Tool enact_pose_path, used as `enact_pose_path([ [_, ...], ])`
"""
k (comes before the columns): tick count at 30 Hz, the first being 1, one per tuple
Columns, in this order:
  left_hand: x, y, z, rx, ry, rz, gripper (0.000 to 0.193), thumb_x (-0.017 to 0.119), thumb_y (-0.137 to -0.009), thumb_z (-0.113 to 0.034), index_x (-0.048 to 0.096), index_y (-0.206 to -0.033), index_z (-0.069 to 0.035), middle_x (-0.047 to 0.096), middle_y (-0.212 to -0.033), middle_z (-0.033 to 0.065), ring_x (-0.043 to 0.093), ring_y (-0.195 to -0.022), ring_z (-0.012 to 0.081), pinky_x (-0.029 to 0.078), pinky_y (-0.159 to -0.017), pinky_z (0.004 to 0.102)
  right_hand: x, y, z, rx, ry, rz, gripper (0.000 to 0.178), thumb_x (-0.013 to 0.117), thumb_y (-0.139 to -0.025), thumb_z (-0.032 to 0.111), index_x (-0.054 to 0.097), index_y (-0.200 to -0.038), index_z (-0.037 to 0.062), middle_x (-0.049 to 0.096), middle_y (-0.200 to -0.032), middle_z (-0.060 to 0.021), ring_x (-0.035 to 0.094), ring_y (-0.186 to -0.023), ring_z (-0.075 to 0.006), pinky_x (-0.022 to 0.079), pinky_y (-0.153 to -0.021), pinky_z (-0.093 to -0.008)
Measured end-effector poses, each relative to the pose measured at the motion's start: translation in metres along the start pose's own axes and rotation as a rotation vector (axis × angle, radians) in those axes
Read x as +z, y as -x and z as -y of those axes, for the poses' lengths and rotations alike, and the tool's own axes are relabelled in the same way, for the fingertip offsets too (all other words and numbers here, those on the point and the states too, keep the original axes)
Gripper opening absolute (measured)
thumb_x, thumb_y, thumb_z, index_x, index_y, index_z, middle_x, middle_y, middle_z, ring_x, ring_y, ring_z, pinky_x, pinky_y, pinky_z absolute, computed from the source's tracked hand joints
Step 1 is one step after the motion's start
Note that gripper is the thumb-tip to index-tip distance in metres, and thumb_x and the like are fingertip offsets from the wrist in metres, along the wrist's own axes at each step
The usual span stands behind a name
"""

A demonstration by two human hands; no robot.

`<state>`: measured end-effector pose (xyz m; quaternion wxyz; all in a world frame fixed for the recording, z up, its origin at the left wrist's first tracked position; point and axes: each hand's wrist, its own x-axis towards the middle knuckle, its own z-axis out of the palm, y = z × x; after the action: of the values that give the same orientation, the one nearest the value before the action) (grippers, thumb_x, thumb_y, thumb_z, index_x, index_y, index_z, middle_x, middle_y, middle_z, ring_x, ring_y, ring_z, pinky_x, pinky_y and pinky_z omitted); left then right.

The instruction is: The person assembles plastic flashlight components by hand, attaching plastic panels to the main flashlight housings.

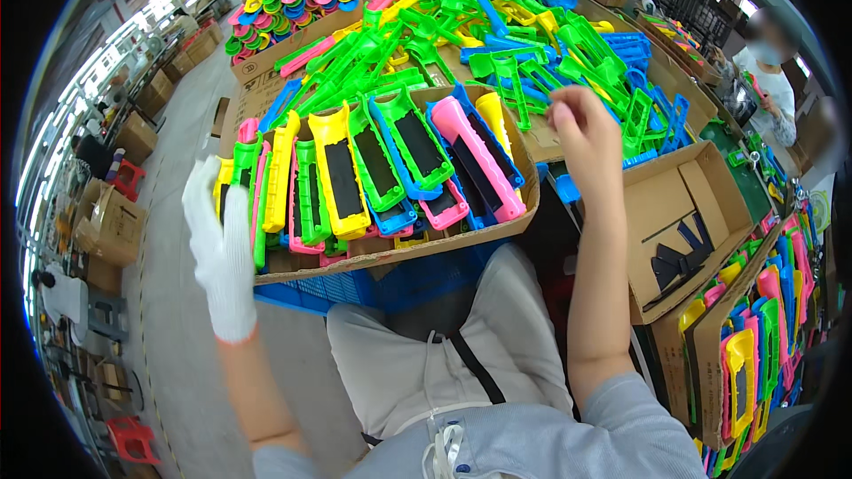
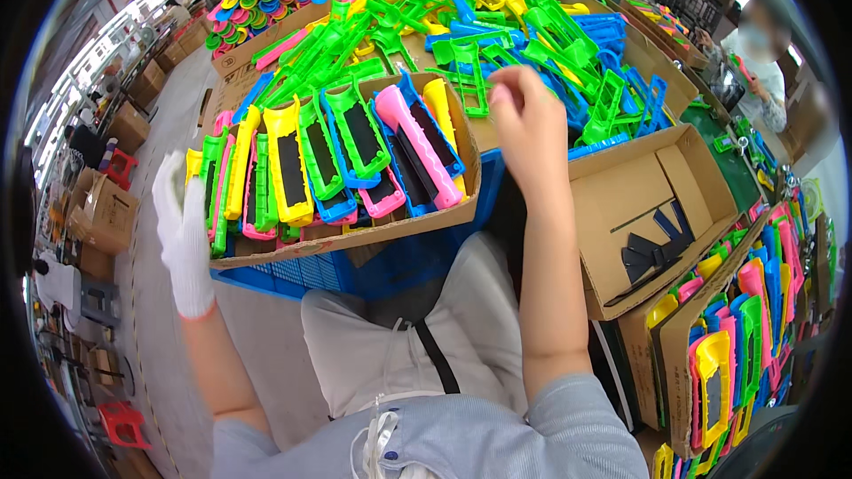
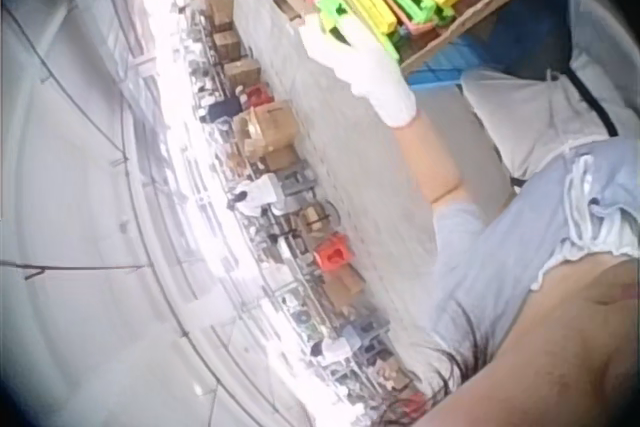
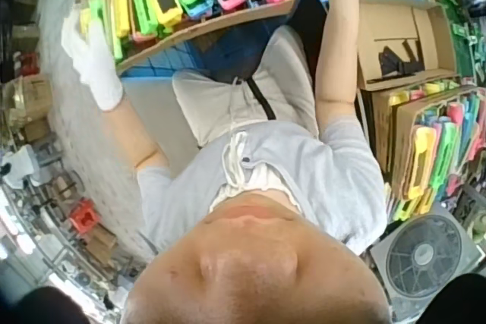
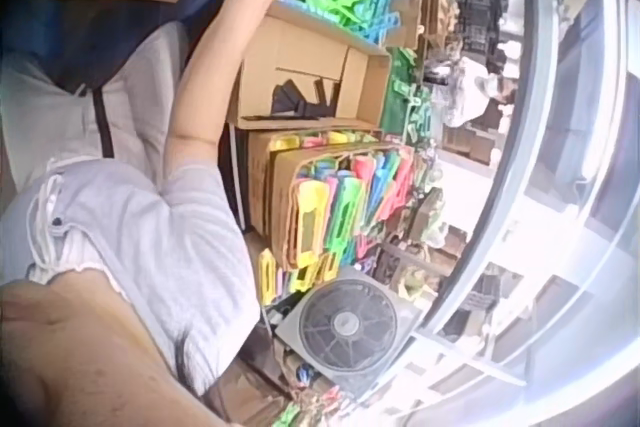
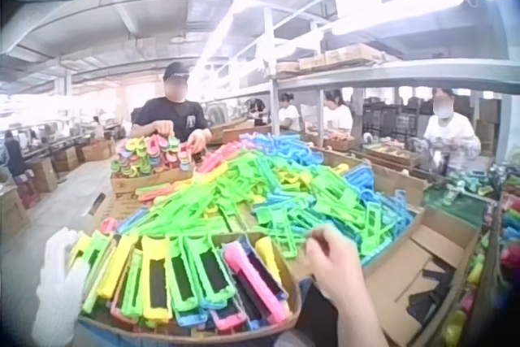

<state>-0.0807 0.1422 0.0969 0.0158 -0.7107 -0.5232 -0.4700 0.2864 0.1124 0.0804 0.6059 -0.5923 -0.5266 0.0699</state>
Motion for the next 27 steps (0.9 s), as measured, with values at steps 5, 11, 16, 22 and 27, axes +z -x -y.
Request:
enact_pose_path([
  [5, -0.007, 0.064, -0.032, -0.164, 0.522, 0.015, 0.035, 0.047, -0.086, -0.004, 0.047, -0.120, 0.002, 0.046, -0.127, 0.0159, 0.044, -0.119, 0.0242, 0.032, -0.102, 0.0356, 0.023, -0.047, -0.083, 0.089, 0.508, 0.202, 0.023, 0.053, -0.079, 0.015, 0.064, -0.094, 0.0003, 0.064, -0.093, -0.0202, 0.061, -0.088, -0.0337, 0.047, -0.078, -0.0396],
  [11, -0.039, 0.121, -0.017, -0.313, 0.509, -0.082, 0.030, 0.041, -0.089, -0.005, 0.049, -0.116, 0.004, 0.049, -0.121, 0.0135, 0.050, -0.109, 0.0195, 0.038, -0.097, 0.0340, 0.055, -0.052, -0.081, 0.052, 0.378, 0.422, 0.028, 0.055, -0.080, 0.023, 0.064, -0.096, 0.0018, 0.063, -0.093, -0.0211, 0.060, -0.088, -0.0348, 0.047, -0.078, -0.0406],
  [16, -0.044, 0.130, -0.005, -0.523, 0.471, -0.189, 0.025, 0.044, -0.086, -0.005, 0.052, -0.108, 0.003, 0.052, -0.112, 0.0140, 0.053, -0.094, 0.0188, 0.042, -0.089, 0.0337, 0.063, -0.085, -0.093, 0.028, 0.507, 0.579, 0.025, 0.057, -0.076, 0.022, 0.066, -0.087, 0.0011, 0.063, -0.089, -0.0216, 0.061, -0.083, -0.0358, 0.048, -0.074, -0.0427],
  [22, -0.030, 0.144, 0.016, -0.655, 0.490, -0.206, 0.021, 0.043, -0.085, -0.004, 0.053, -0.103, 0.002, 0.054, -0.103, 0.0113, 0.053, -0.087, 0.0163, 0.043, -0.083, 0.0299, 0.111, -0.163, -0.003, -0.347, 1.070, 0.645, 0.022, 0.053, -0.075, 0.021, 0.067, -0.083, 0.0053, 0.065, -0.087, -0.0175, 0.063, -0.083, -0.0328, 0.050, -0.073, -0.0442],
  [27, -0.020, 0.149, 0.031, -0.887, 0.446, -0.262, 0.019, 0.044, -0.086, -0.004, 0.052, -0.101, 0.002, 0.054, -0.099, 0.0098, 0.053, -0.084, 0.0151, 0.043, -0.079, 0.0284, 0.240, -0.170, 0.037, -0.735, 1.007, 0.972, 0.025, 0.051, -0.077, 0.021, 0.066, -0.089, 0.0056, 0.065, -0.090, -0.0167, 0.062, -0.085, -0.0336, 0.049, -0.074, -0.0455],
])
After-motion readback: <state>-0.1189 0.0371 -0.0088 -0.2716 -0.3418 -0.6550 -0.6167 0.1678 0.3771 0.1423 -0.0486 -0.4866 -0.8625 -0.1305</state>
